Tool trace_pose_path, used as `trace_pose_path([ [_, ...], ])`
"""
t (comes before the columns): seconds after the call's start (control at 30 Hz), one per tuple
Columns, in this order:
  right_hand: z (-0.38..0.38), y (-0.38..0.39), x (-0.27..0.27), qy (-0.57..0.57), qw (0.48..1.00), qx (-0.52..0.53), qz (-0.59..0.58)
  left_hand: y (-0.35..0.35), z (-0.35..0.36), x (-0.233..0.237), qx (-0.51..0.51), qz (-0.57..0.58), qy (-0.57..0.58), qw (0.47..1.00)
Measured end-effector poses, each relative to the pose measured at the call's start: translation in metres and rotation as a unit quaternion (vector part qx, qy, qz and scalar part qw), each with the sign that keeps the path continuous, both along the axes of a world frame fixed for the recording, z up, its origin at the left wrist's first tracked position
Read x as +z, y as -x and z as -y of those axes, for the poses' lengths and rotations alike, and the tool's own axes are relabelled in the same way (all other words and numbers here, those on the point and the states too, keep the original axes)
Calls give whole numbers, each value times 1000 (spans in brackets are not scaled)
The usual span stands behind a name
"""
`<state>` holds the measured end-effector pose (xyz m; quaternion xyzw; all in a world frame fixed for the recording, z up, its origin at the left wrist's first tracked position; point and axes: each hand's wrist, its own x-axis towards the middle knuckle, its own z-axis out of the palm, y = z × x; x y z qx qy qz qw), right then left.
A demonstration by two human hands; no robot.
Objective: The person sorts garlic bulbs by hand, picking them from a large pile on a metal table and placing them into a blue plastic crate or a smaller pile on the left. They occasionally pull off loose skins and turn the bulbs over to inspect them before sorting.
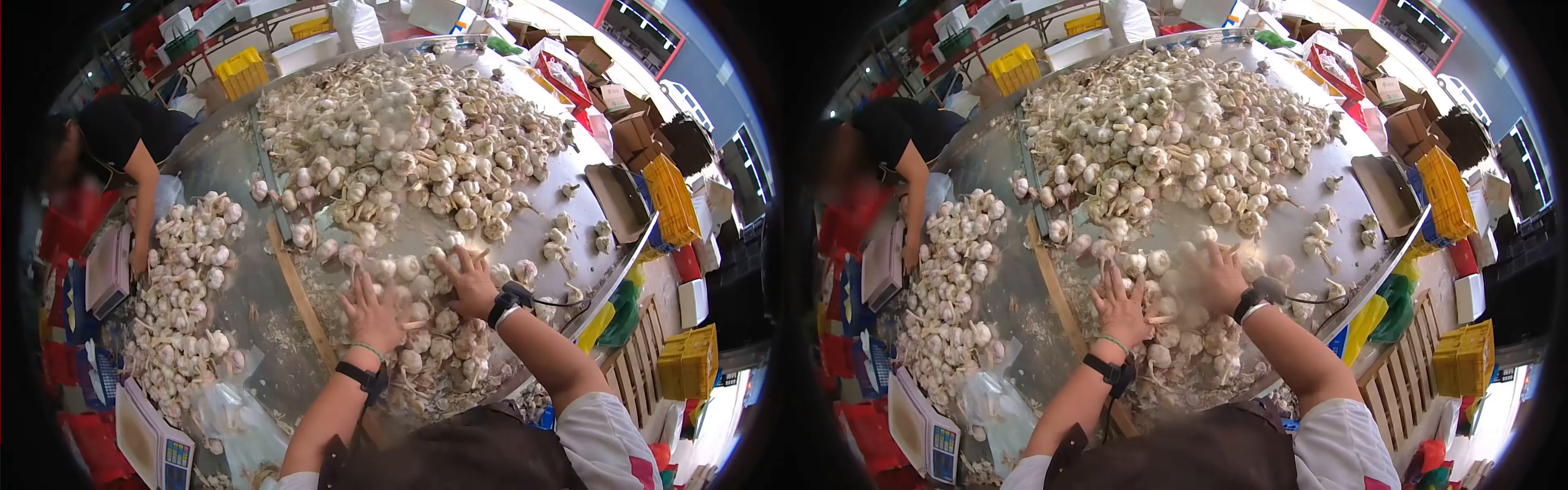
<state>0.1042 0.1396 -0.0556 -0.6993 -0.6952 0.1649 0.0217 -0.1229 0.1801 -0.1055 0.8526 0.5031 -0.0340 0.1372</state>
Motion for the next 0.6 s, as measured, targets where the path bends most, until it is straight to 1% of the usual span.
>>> trace_pose_path([
  [0.03,12,-2,-1,5,1000,-24,-18,0,10,2,3,2,13,1000],
  [0.07,25,-6,-1,-35,999,2,-21,-1,20,3,4,20,13,1000],
  [0.1,33,-10,0,-39,999,-2,-22,-1,28,6,1,18,9,1000],
  [0.17,47,-25,-5,0,995,-64,-72,0,44,12,-16,27,29,999],
  [0.2,53,-37,-11,-3,995,-65,-74,1,53,3,-2,87,-29,996],
  [0.23,59,-51,-18,-67,987,-55,-133,-1,53,5,-3,84,-32,996],
  [0.27,65,-64,-25,-130,972,-46,-191,-2,49,7,22,118,-11,993],
  [0.3,73,-71,-20,-133,971,-46,-194,-4,46,7,47,152,9,987],
  [0.33,83,-76,-8,-106,931,-147,-316,-9,43,6,31,201,-139,969],
  [0.37,92,-82,1,-75,867,-243,-429,-15,40,5,32,199,-141,969],
  [0.4,101,-91,4,-96,797,-263,-536,-25,34,12,21,232,-126,964],
  [0.43,110,-98,20,-82,701,-274,-653,-36,27,18,9,265,-110,958],
  [0.47,118,-102,38,-68,650,-288,-700,-51,23,24,-12,270,-141,952],
  [0.5,122,-103,55,-54,595,-300,-743,-66,19,27,-15,266,-143,953],
  [0.53,120,-108,55,-55,592,-301,-746,-80,16,28,-12,178,-90,980],
  [0.57,119,-114,54,-57,565,-300,-766,-91,14,29,-7,89,-37,995],
  [0.6,115,-118,59,-58,539,-299,-785,-97,14,24,0,93,-8,996],
])
